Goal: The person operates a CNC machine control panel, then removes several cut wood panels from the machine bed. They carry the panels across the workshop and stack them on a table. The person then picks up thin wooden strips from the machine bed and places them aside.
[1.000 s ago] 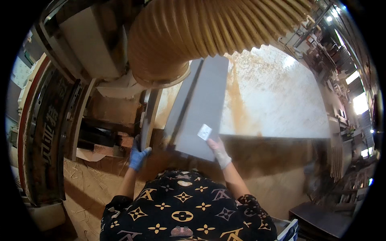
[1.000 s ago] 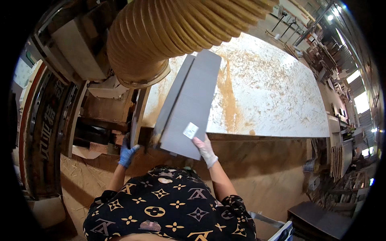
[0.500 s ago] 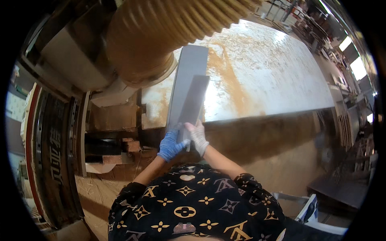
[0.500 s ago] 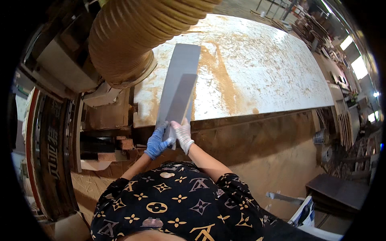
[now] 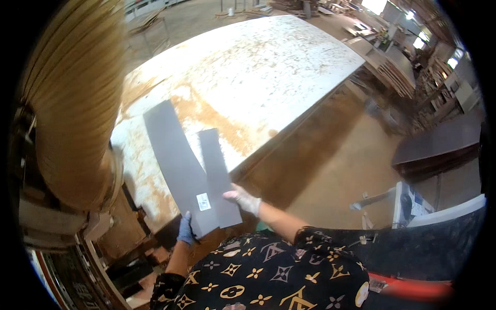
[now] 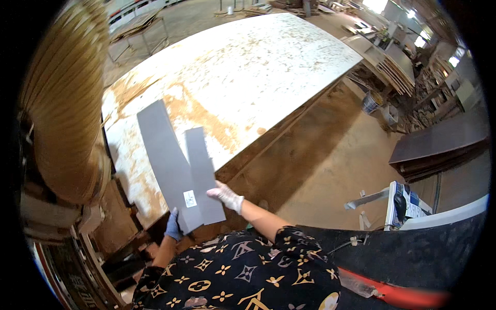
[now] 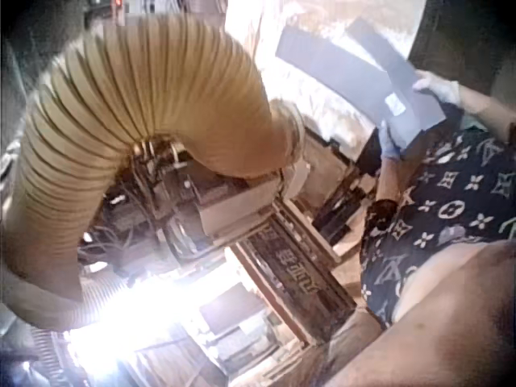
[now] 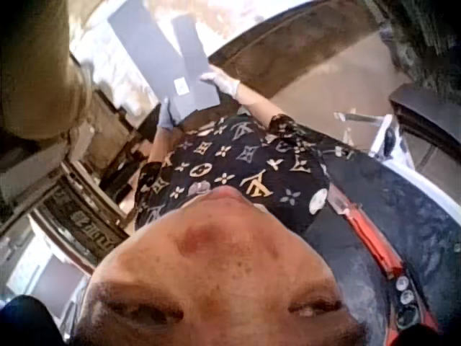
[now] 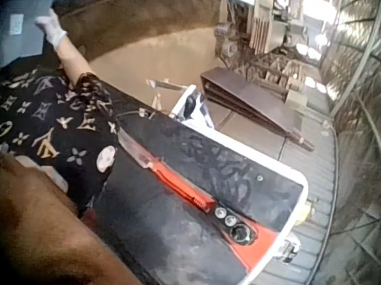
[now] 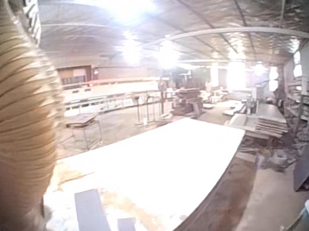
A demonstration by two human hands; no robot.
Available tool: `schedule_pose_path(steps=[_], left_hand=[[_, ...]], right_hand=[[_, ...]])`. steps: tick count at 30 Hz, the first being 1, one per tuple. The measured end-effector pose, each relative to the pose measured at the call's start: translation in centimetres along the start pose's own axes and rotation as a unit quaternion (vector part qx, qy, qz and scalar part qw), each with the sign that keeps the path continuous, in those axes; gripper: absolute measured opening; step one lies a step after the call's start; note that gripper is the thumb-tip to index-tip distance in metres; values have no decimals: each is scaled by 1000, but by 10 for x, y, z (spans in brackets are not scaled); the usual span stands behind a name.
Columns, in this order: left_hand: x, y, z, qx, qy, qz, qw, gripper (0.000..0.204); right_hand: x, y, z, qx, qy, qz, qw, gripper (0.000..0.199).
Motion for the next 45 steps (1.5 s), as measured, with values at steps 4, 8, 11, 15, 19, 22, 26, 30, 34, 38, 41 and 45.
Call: schedule_pose_path(steps=[4, 8, 11, 15, 19, 22, 26, 30, 34, 38, 41, 45], left_hand=[[21, 99, -35, -16, -77, -11, 997, 59], [52, 182, -95, 89, -67, 77, 991, 59], [73, 244, -122, 92, -34, 200, 975, 58], [44, 274, -183, 32, 113, 249, 961, 50], [53, 344, -235, -20, 107, 170, 979, 53], [51, 392, -272, -24, 89, 119, 989, 56], [50, 460, -373, 41, 47, 110, 992, 64], [30, 562, -491, 131, -13, 124, 983, 61], [-5, 667, -596, 188, -2, 65, 980, 57], [-29, 752, -678, 204, -37, 3, 978, 59], [-34, 811, -764, 194, -19, 5, 981, 55], [-25, 925, -870, 210, -14, 37, 977, 50]], right_hand=[[15, -81, -19, -1, 32, 205, 978, 43], [84, -155, 6, 91, 92, 170, 977, 52], [138, -200, 42, 118, 104, 309, 938, 54], [178, -258, 86, 159, 95, 277, 943, 53], [235, -323, 117, 169, 80, 331, 925, 53], [275, -370, 129, 149, 57, 363, 918, 50], [340, -459, 138, 99, 66, 327, 938, 45], [409, -577, 147, 17, 84, 328, 941, 47], [491, -671, 199, -112, 16, 254, 961, 47], [500, -735, 326, -352, -138, 133, 916, 56], [516, -770, 418, -487, -230, -13, 842, 52], [498, -880, 543, -592, -246, 30, 767, 43]])
Point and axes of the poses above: each hand's wrist, its own z-axis away from the middle knuckle, its own y-axis out of the palm, x = y × z, the point moved 3 cm from there along -z, towards the middle knuckle, and after that the axes turned 14 degrees about x, right-handed, at the moved point
